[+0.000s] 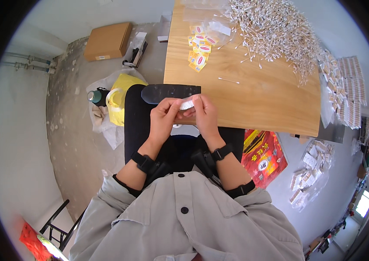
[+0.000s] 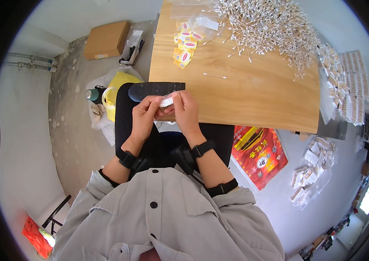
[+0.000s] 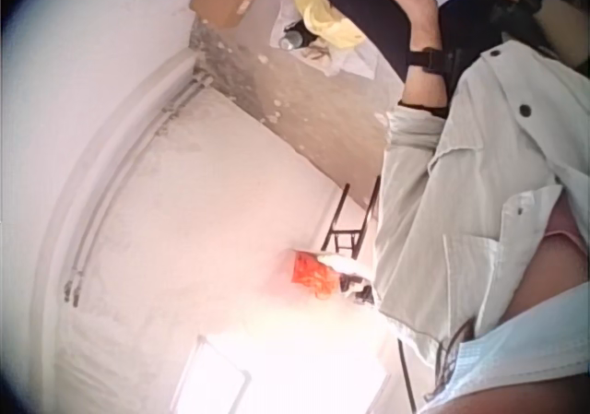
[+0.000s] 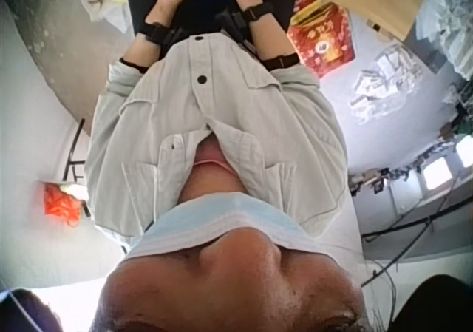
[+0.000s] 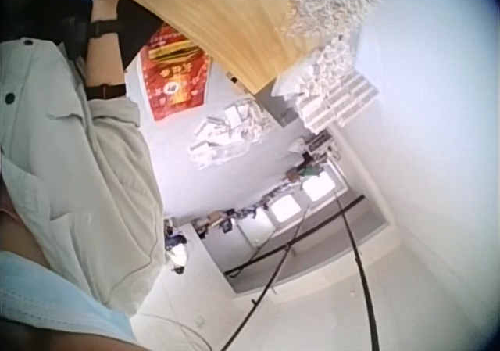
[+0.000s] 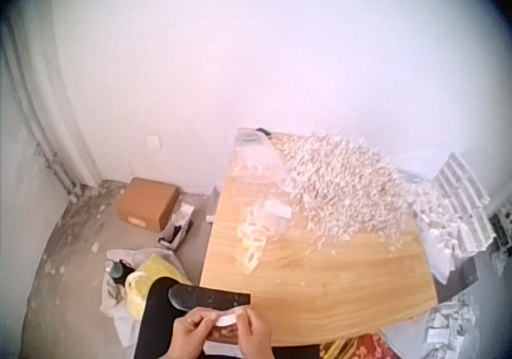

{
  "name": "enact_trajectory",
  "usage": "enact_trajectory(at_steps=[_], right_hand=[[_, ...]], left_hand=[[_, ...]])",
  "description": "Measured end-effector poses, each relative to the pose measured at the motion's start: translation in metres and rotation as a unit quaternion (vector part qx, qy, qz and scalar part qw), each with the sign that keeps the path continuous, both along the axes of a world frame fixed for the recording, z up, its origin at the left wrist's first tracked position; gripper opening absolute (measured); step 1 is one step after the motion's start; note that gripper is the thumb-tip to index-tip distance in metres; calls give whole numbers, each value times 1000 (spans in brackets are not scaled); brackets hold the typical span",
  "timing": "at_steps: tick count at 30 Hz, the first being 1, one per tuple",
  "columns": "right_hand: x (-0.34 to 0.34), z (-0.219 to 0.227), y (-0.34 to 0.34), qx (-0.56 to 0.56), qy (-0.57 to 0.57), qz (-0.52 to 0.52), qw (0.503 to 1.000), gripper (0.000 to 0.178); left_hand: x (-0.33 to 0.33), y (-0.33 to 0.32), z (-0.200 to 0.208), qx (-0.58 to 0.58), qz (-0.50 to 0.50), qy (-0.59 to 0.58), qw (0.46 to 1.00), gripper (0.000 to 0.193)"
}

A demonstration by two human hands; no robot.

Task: The person sits at a wooden table and packs cotton swabs into small plastic bags. They gather swabs from a large pile, align them into neat rows, and place them into clear packaging. The person then seals the bags and stacks them on the table.

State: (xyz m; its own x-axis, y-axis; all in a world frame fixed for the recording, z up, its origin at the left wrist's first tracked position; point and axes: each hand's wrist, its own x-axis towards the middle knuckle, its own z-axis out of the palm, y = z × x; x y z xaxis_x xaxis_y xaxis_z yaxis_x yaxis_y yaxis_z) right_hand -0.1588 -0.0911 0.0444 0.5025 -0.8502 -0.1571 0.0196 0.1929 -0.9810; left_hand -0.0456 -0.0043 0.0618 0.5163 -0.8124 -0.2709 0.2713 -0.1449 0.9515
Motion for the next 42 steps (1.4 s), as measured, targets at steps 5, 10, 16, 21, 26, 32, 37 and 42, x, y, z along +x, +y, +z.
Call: enact_trajectory(at_steps=[5, 10, 16, 21, 26, 32, 37, 42], right_hand=[[1, -3, -2, -26, 10, -10, 1000, 26], [1, 13, 2, 35, -4, -10, 999, 26], [1, 0, -1, -129, 46, -14, 990, 27], [2, 11, 6, 27, -15, -3, 1000, 28], [4, -9, 0, -22, -3, -8, 1000, 28], [5, 17, 4, 29, 16, -13, 999, 28], [7, -2, 1, -56, 59, -30, 996, 25], [-7, 33, -12, 97, 78, 23, 992, 20]], left_hand=[[-7, 1, 14, -7, -9, -179, 984, 24], [-4, 1, 18, 10, -14, -245, 969, 20], [-3, -2, 8, 9, -21, -134, 991, 13], [0, -1, -3, -14, 4, -27, 1000, 15], [3, -6, -2, 20, -1, 50, 999, 16], [-10, 2, 33, 36, -11, -206, 978, 22], [-6, 3, 34, -21, -53, -367, 928, 24], [1, 3, 29, 4, -67, -384, 921, 23]])
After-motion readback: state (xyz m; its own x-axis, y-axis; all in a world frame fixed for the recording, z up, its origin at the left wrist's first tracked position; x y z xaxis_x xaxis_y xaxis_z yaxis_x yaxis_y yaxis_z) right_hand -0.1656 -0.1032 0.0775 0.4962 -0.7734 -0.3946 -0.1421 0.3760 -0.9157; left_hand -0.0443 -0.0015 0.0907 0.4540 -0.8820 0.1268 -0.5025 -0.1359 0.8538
